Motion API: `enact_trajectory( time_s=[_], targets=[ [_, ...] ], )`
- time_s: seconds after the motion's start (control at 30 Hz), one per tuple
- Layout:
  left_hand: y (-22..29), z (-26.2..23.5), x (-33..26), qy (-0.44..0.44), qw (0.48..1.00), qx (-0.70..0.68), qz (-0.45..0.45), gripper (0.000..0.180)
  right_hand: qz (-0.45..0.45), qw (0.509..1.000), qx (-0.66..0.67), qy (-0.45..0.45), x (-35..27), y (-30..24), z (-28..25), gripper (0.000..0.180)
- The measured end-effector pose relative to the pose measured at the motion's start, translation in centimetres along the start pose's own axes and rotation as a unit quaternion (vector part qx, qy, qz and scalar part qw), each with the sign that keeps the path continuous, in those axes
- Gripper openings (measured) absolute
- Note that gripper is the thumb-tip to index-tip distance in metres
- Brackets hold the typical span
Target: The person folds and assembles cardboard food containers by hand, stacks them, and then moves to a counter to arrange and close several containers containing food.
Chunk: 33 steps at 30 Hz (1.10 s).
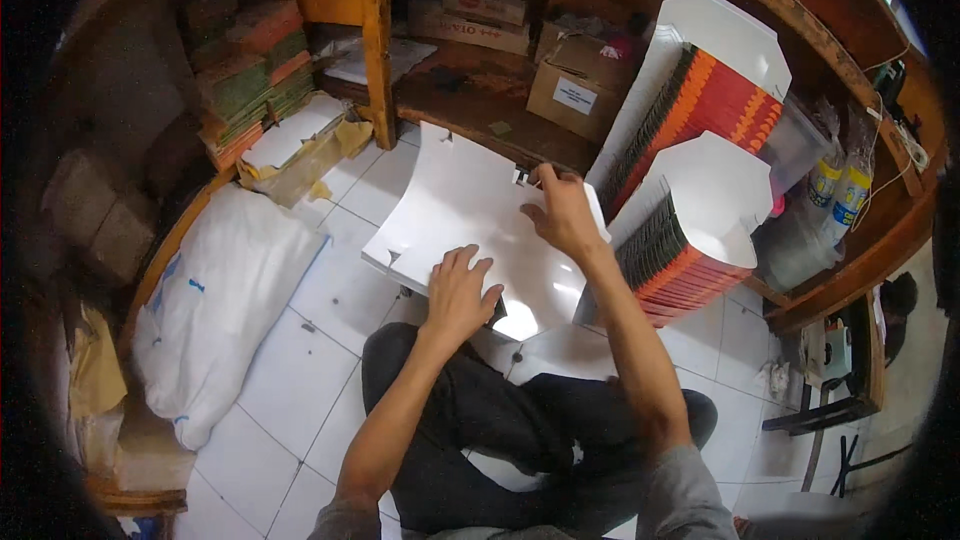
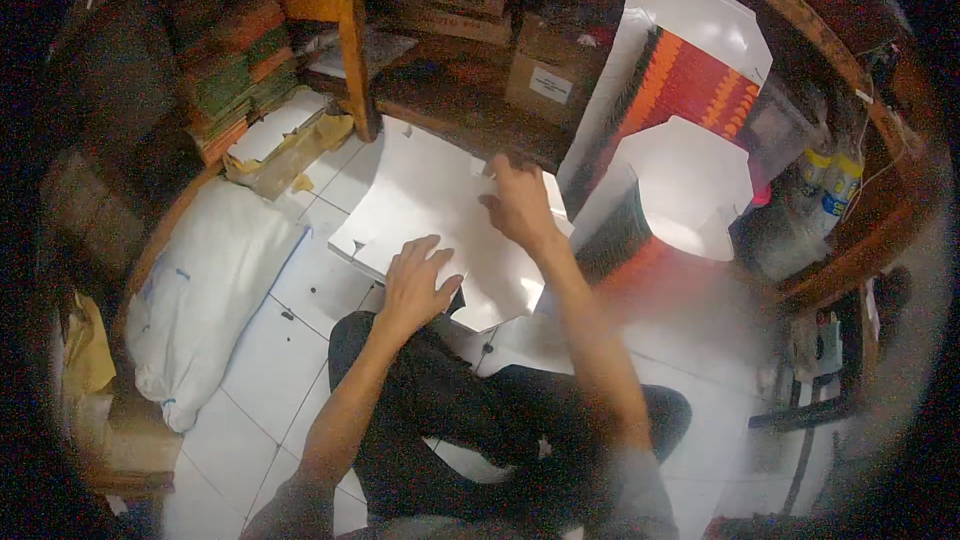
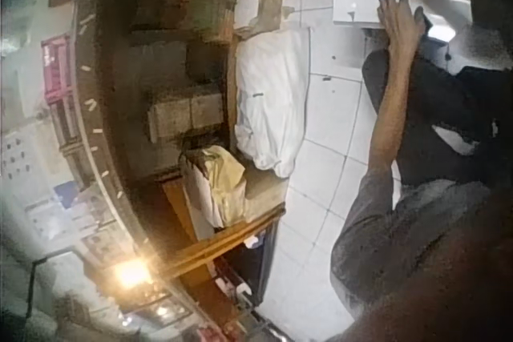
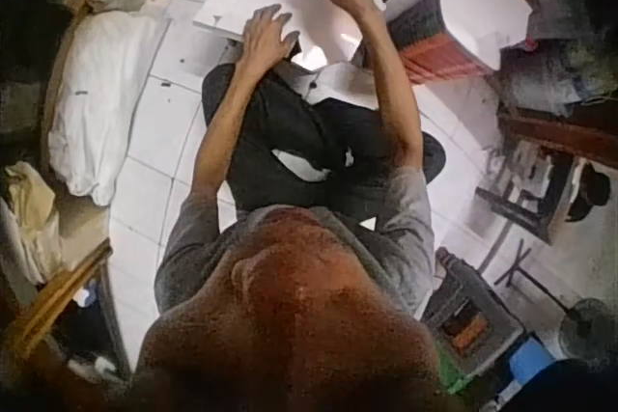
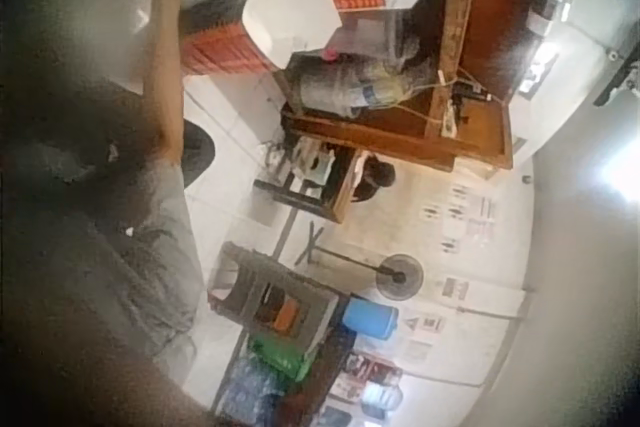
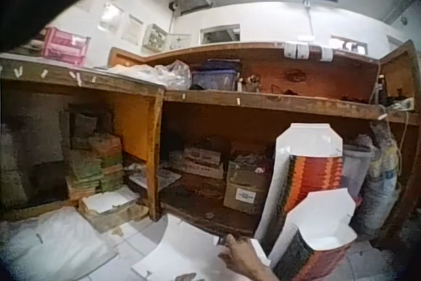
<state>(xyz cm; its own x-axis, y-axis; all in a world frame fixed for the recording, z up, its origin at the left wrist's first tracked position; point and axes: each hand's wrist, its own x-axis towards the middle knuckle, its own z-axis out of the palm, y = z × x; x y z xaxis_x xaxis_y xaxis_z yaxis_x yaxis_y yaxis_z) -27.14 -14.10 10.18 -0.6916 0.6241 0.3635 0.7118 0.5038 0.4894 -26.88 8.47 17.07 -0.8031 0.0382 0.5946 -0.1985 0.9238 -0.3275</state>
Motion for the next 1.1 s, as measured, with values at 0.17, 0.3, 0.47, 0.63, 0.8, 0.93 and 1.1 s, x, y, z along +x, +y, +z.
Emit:
enact_trajectory(
  time_s=[0.17,0.3,0.47,0.63,0.8,0.93,1.1],
  targets=[
    [1.2,-1.6,0.1,0.066,0.852,-0.509,-0.104,0.070,-0.185,0.975,-0.121,0.001,-1.0,-7.6,-6.5,0.029],
    [4.8,-8.8,-0.3,0.172,0.590,-0.767,-0.186,0.045,-0.261,0.950,-0.154,0.076,-4.5,-10.8,-8.6,0.022],
    [6.5,-9.1,-0.2,0.246,0.626,-0.738,-0.048,0.030,-0.119,0.986,0.039,0.113,-4.6,-13.4,-11.9,0.017],
    [8.4,-6.8,1.7,0.288,0.771,-0.568,-0.020,0.016,0.103,0.976,0.137,0.132,-4.4,-12.6,-9.6,0.021],
    [10.0,-6.4,5.4,0.243,0.799,-0.550,-0.011,0.012,-0.013,0.988,-0.012,0.153,-8.3,-11.9,-7.3,0.042],
    [8.7,-4.2,5.1,0.200,0.839,-0.506,0.003,0.009,0.050,0.988,0.011,0.144,-10.4,-11.7,-5.1,0.041],
    [8.3,-0.6,3.3,0.162,0.912,-0.376,-0.006,0.018,0.216,0.967,0.117,0.064,-10.6,-8.4,-1.6,0.026]
  ],
)
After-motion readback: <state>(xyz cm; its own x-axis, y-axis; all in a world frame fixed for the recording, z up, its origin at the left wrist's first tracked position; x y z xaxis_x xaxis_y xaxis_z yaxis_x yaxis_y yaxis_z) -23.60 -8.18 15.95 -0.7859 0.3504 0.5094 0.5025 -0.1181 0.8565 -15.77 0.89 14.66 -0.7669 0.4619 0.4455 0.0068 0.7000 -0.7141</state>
